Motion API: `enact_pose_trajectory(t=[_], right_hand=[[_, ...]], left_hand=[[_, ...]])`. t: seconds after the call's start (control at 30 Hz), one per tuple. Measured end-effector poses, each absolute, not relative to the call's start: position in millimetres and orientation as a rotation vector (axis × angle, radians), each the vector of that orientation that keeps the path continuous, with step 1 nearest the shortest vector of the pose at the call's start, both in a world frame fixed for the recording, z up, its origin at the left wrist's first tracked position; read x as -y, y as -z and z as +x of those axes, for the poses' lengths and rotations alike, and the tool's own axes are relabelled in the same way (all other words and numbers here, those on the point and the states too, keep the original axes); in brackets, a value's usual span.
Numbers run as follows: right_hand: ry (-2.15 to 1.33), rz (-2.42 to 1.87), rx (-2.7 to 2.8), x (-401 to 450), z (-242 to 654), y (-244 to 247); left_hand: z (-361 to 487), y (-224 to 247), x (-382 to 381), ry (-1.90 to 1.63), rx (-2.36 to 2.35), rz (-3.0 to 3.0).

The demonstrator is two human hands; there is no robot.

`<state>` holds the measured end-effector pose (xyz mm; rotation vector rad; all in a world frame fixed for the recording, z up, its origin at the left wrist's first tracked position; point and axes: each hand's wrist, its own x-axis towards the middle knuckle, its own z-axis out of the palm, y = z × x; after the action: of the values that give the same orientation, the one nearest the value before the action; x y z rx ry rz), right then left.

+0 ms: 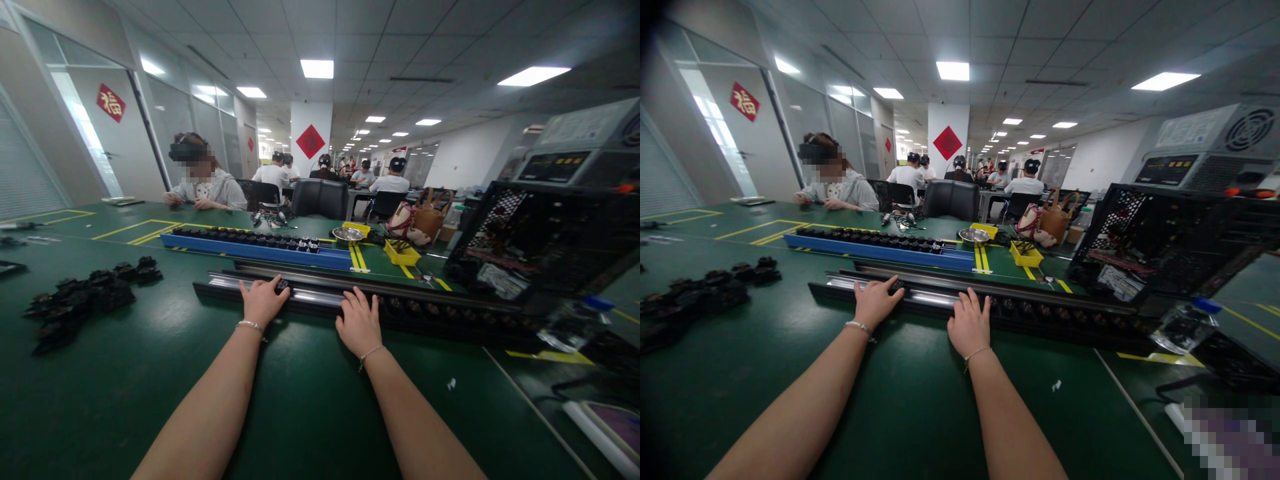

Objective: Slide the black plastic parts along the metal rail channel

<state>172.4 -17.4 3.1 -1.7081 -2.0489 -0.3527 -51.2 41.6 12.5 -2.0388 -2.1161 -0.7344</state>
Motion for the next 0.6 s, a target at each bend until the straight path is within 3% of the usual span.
enact_pose_trajectory(t=[0.6], right_hand=[[0.338,-1.698,2.044,17.4,172.9,-3.0]], left_hand=[[-52.9,-9.4,-44.7,0.784,2.136,-2.014]])
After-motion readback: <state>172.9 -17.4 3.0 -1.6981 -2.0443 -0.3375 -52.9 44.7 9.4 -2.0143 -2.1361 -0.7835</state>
